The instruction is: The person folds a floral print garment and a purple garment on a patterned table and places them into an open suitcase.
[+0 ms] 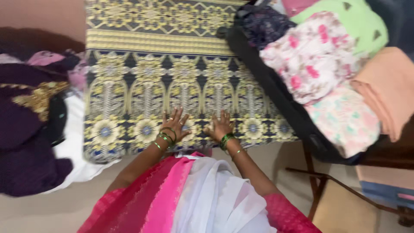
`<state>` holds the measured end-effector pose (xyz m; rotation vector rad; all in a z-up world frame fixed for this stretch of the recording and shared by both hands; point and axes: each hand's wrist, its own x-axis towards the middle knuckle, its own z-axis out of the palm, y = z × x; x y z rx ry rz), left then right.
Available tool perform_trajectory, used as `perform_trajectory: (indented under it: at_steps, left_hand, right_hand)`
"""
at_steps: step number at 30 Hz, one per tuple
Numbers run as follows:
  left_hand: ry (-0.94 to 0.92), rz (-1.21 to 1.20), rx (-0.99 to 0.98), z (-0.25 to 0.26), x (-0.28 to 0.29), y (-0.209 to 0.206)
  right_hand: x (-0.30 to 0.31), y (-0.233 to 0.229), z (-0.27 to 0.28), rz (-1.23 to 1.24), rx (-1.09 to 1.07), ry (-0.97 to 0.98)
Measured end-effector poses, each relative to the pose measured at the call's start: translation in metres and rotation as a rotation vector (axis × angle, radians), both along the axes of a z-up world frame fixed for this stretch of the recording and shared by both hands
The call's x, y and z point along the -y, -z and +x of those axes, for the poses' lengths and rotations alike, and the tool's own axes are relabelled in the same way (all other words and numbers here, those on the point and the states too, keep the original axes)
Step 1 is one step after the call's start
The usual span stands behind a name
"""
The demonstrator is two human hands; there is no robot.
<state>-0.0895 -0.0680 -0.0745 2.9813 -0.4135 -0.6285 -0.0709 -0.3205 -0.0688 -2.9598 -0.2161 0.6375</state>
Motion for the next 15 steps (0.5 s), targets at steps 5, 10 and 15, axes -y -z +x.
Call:
perform_trajectory:
  at_steps: [5,10,15]
  left_hand:
    - [-0.103,-0.045,0.062,-0.048,-0.100,0.016]
    - [-0.222,-0.056,0.088,-0.088,-0.185,0.021]
    - [-0.227,-0.009,0.149,-0.116,-0.236,0.024]
  right_hand:
    - [-0.110,0.032,-0.037,-0.050,-0.026,-0.244]
    - [-0.212,0.036,-0.038,-0.048,0.076,-0.346]
    - [-0.282,0.007,-0.067,-0.006,0.075,-0.491]
